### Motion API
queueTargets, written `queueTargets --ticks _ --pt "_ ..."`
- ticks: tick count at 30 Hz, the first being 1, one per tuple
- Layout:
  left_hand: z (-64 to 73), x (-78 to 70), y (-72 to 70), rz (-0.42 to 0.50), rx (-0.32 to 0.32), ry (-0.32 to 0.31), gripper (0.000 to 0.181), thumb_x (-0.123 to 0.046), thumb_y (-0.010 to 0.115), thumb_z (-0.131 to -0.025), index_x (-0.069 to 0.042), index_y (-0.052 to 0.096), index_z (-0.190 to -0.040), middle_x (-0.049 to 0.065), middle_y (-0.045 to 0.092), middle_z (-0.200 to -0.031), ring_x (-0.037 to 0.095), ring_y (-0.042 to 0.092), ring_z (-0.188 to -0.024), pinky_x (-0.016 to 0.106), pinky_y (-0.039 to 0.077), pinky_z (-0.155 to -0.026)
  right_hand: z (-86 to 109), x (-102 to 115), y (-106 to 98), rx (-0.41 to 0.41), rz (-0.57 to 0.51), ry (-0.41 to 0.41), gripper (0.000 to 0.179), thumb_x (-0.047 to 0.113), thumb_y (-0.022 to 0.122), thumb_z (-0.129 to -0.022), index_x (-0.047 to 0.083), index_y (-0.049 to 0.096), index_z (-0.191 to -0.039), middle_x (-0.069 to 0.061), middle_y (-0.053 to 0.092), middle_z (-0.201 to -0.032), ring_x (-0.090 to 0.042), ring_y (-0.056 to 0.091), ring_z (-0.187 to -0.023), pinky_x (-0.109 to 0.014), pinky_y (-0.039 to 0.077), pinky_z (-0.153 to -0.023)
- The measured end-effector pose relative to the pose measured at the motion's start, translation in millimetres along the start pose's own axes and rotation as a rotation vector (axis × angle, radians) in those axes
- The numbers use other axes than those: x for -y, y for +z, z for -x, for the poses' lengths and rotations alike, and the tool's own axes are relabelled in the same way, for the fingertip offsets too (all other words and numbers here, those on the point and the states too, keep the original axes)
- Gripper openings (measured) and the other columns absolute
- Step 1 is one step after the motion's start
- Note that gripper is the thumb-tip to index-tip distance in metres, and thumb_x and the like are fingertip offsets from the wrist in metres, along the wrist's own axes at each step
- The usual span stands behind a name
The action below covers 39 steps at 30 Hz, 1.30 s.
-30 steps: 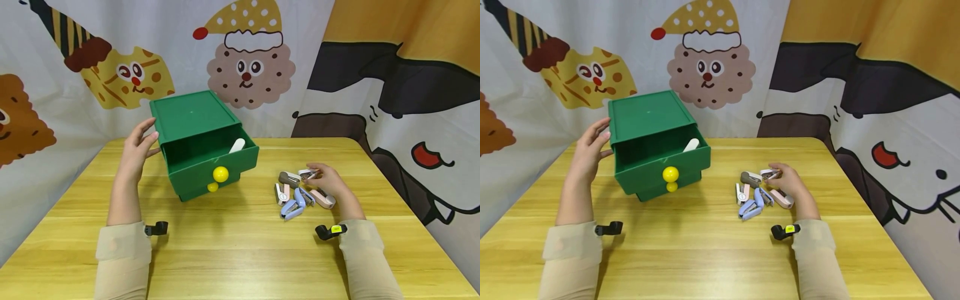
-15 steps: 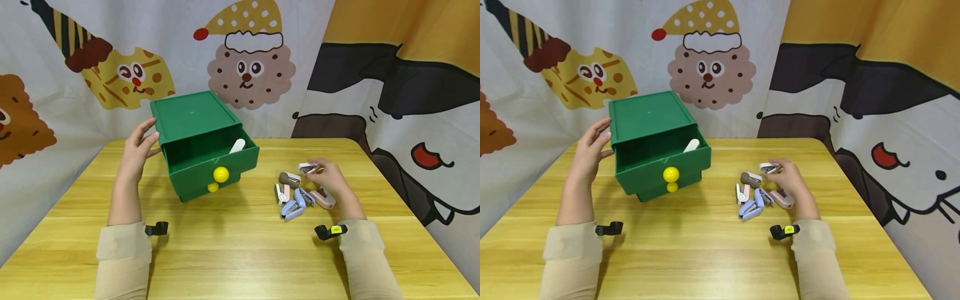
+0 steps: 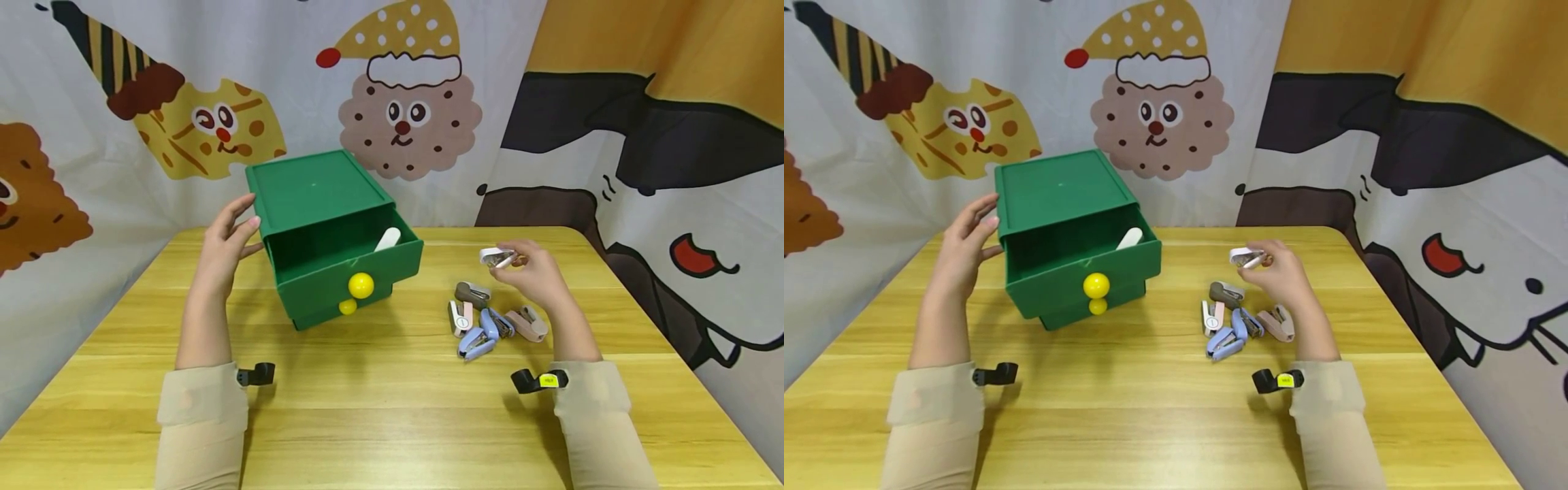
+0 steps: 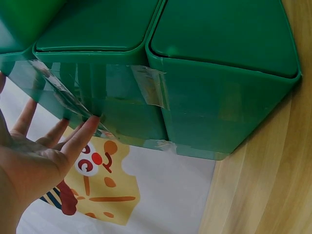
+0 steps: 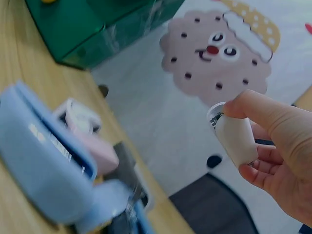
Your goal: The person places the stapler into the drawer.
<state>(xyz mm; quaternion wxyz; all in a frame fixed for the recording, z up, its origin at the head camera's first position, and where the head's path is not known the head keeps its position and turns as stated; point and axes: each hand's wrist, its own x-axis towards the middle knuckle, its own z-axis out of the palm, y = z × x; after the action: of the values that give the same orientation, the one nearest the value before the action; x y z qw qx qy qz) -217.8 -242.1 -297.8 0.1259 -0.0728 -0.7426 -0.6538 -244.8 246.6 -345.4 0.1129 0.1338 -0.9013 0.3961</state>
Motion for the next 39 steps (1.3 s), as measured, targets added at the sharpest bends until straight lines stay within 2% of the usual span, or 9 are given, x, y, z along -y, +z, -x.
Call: queueTargets --ticks 3,9,16,19,23,25,32,35,39 --pt "-0.1 0.0 0.2 -0.004 0.000 -0.002 0.054 -0.034 0.057 -0.097 -0.021 0.041 -0.147 0.002 0.027 -0.153 0.026 0.031 -0.134 0.046 0.044 -0.097 1.4 14 -2 -0.024 -0.003 -0.020 0.049 0.016 0.076 -0.082 -0.001 0.061 -0.126 -0.016 0.055 -0.121 -0.031 0.052 -0.099 -0.041 0.046 -0.081" --pt "0.3 -0.2 0.3 -0.009 -0.003 0.001 0.054 -0.034 0.057 -0.097 -0.021 0.041 -0.147 0.002 0.027 -0.153 0.026 0.032 -0.133 0.037 0.048 -0.092 4.2 42 -7 -0.080 -0.001 -0.051 0.047 0.016 0.077 -0.081 0.003 0.063 -0.124 -0.011 0.054 -0.126 -0.028 0.053 -0.095 -0.032 0.044 -0.075" --pt "-0.2 0.6 0.8 -0.008 0.002 -0.005 0.055 -0.035 0.057 -0.097 -0.021 0.040 -0.147 0.002 0.026 -0.153 0.026 0.031 -0.134 0.049 0.043 -0.098 10.3 76 -8 -0.130 -0.031 -0.088 0.046 0.014 0.079 -0.079 0.004 0.066 -0.122 -0.006 0.056 -0.125 -0.020 0.053 -0.093 -0.024 0.043 -0.078" --pt "-0.3 0.4 1.2 -0.006 0.005 -0.005 0.055 -0.035 0.057 -0.097 -0.021 0.040 -0.147 0.002 0.026 -0.153 0.026 0.031 -0.134 0.049 0.043 -0.098 13.5 89 -6 -0.144 -0.052 -0.115 0.045 0.014 0.079 -0.079 0.005 0.066 -0.121 -0.004 0.057 -0.123 -0.019 0.053 -0.092 -0.022 0.043 -0.079" --pt "0.0 0.3 0.7 -0.008 0.000 0.001 0.054 -0.034 0.057 -0.097 -0.021 0.040 -0.147 0.002 0.027 -0.153 0.027 0.032 -0.134 0.033 0.049 -0.091 14.9 105 -1 -0.157 -0.087 -0.157 0.044 0.012 0.079 -0.078 0.006 0.067 -0.120 -0.002 0.058 -0.121 -0.016 0.052 -0.092 -0.022 0.043 -0.080" --pt "0.3 0.1 0.2 -0.009 -0.003 0.003 0.054 -0.034 0.057 -0.097 -0.021 0.040 -0.147 0.002 0.027 -0.153 0.027 0.032 -0.134 0.030 0.050 -0.088 14.4 113 3 -0.160 -0.106 -0.182 0.044 0.011 0.079 -0.078 0.006 0.067 -0.120 -0.002 0.059 -0.120 -0.015 0.053 -0.092 -0.023 0.043 -0.080" --pt "0.1 0.5 0.1 -0.005 0.000 -0.005 0.055 -0.035 0.057 -0.097 -0.021 0.040 -0.147 0.002 0.027 -0.153 0.026 0.032 -0.134 0.053 0.041 -0.099 13.5 140 19 -0.154 -0.210 -0.240 0.044 0.006 0.081 -0.075 0.004 0.069 -0.117 -0.001 0.061 -0.116 -0.014 0.053 -0.091 -0.029 0.046 -0.082" --pt "-0.7 0.8 0.7 0.002 0.003 -0.004 0.055 -0.034 0.057 -0.097 -0.021 0.040 -0.147 0.002 0.027 -0.153 0.026 0.032 -0.134 0.051 0.042 -0.098 12.8 151 24 -0.153 -0.221 -0.262 0.046 0.007 0.083 -0.073 0.006 0.069 -0.117 0.000 0.060 -0.117 -0.014 0.053 -0.090 -0.031 0.046 -0.081" --pt "-1.0 0.7 0.0 0.017 0.003 0.001 0.054 -0.032 0.057 -0.097 -0.021 0.041 -0.147 0.002 0.027 -0.153 0.026 0.033 -0.133 0.041 0.047 -0.094 8.9 167 30 -0.145 -0.203 -0.307 0.047 0.010 0.084 -0.073 0.007 0.069 -0.117 0.000 0.060 -0.120 -0.016 0.053 -0.091 -0.034 0.047 -0.079"
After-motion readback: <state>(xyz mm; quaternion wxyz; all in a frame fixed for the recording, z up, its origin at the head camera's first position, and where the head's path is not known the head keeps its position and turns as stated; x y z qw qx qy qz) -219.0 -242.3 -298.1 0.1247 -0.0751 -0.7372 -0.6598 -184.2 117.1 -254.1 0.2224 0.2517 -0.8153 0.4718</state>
